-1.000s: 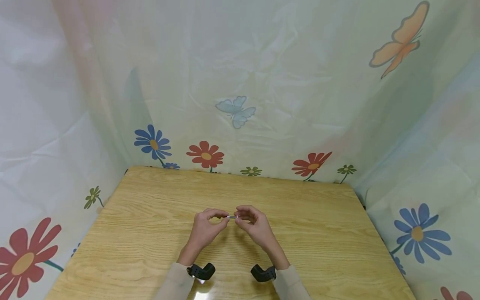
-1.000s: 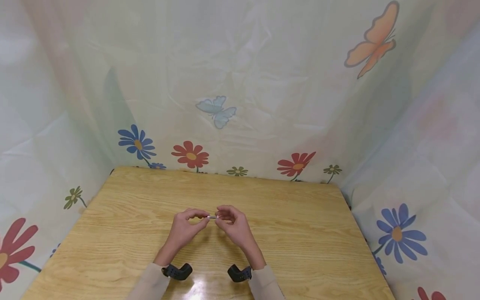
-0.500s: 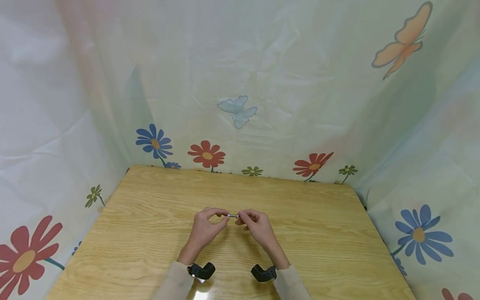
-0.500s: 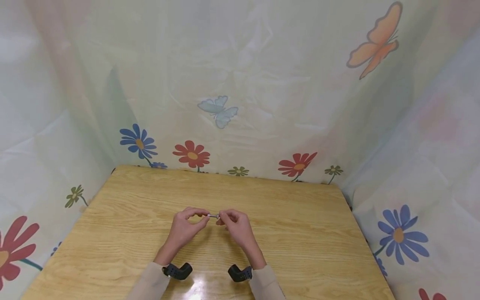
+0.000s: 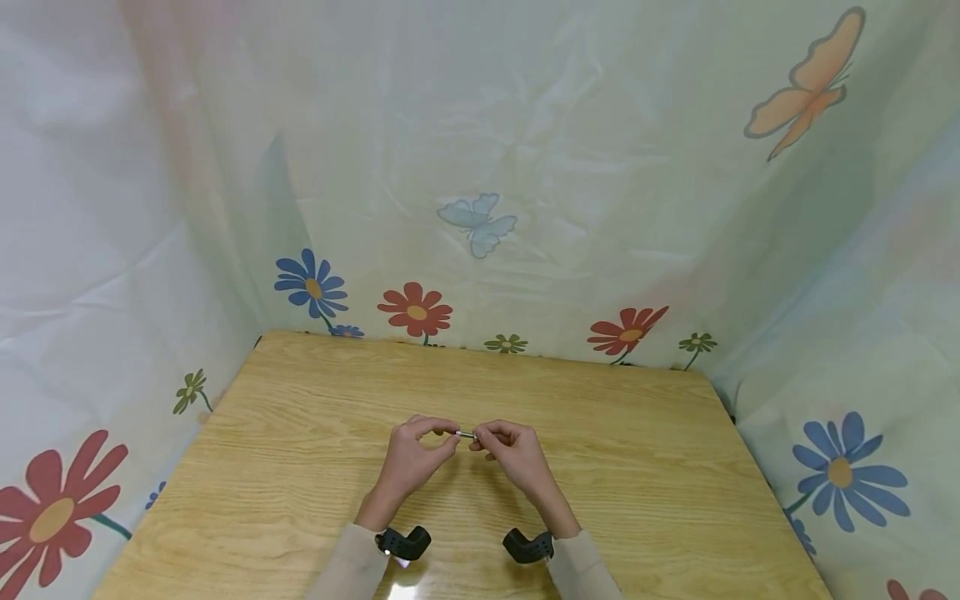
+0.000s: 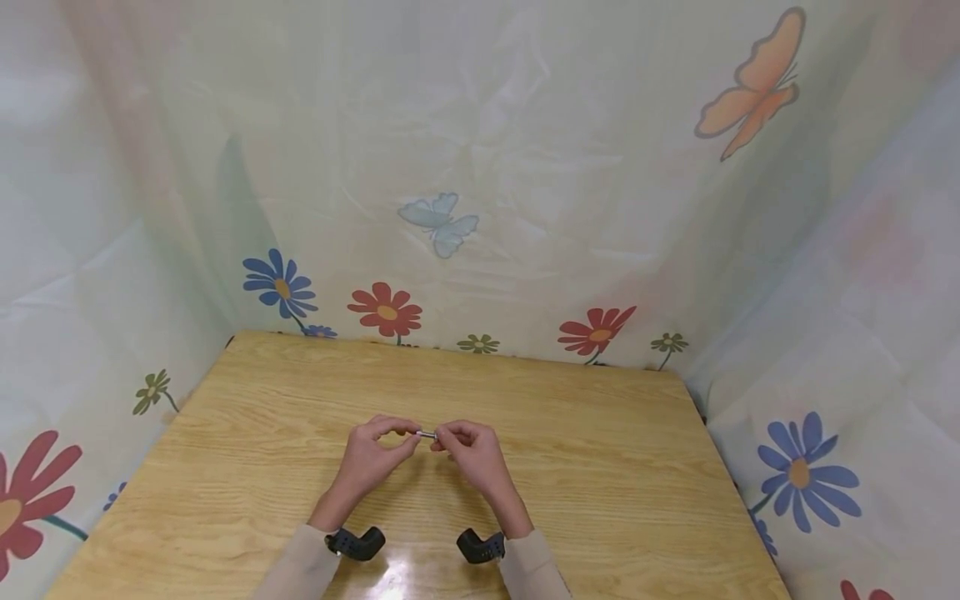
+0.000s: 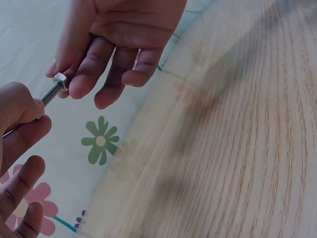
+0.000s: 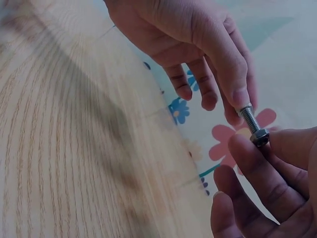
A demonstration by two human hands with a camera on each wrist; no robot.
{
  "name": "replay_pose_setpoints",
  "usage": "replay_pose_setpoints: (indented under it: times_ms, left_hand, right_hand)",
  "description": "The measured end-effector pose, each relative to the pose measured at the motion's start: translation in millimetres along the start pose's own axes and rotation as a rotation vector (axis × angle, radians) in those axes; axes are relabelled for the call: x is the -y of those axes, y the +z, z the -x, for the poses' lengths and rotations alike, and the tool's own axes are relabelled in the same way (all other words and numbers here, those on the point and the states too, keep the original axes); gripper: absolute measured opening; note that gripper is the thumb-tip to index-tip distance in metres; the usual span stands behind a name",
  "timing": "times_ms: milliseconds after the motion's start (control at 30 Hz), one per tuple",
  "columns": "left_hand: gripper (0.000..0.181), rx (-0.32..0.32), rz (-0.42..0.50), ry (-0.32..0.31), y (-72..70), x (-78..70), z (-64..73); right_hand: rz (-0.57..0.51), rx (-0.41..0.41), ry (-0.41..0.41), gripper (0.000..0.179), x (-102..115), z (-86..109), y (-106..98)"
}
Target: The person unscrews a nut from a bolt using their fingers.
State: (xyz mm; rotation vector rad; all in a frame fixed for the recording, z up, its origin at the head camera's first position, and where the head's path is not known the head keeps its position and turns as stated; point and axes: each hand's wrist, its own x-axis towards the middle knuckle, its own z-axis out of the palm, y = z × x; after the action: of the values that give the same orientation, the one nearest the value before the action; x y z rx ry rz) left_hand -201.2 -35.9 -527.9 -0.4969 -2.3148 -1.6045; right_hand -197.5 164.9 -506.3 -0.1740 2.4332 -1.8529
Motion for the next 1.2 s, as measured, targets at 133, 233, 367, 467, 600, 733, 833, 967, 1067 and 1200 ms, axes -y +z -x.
replay_pose_setpoints:
  times_ms: [133,233,367,467,600,733,833,967,1067,1200]
  left_hand:
    - [0.012,0.001,0.001,-0.005,-0.1,-0.1,0.2]
    - [0.011,-0.004,0.001,-0.007,-0.2,-0.1,-0.1]
    - [0.011,-0.010,-0.004,-0.003,-0.3,0.0,-1.0]
    - [0.011,-0.015,-0.005,0.004,-0.2,0.2,-0.9]
    - [0.012,-0.019,-0.015,0.004,0.0,0.5,0.1]
    - [0.011,-0.015,-0.022,-0.001,0.3,0.7,0.5]
    - [0.010,-0.010,-0.014,-0.002,0.6,1.2,0.5]
    - [0.011,-0.005,-0.002,-0.008,0.9,1.6,0.4]
    - [0.012,-0.001,0.001,-0.011,1.2,2.1,0.5]
    - [0.012,-0.005,0.002,-0.006,1.9,2.5,0.6]
  right_hand:
    - [-0.022,0.024,-0.022,0.022,-2.5,0.3,-2.7]
    - [-0.035,0.039,-0.031,0.023,-0.9,1.0,-4.6]
    - [-0.036,0.043,-0.038,0.024,1.2,1.3,-6.0]
    - [-0.035,0.033,-0.043,0.024,-0.6,0.7,-4.9]
    - [-0.026,0.022,-0.047,0.024,-3.4,0.7,-2.9]
    - [-0.021,0.019,-0.062,0.025,-4.1,1.4,-3.0]
    - [-0.019,0.017,-0.076,0.025,-4.5,1.3,-3.9]
    - [-0.017,0.023,-0.090,0.023,-4.4,1.0,-5.5]
    - [-0.022,0.031,-0.101,0.023,-5.8,0.8,-6.0]
    - [-0.047,0.040,-0.095,0.028,-7.5,-0.1,-6.2]
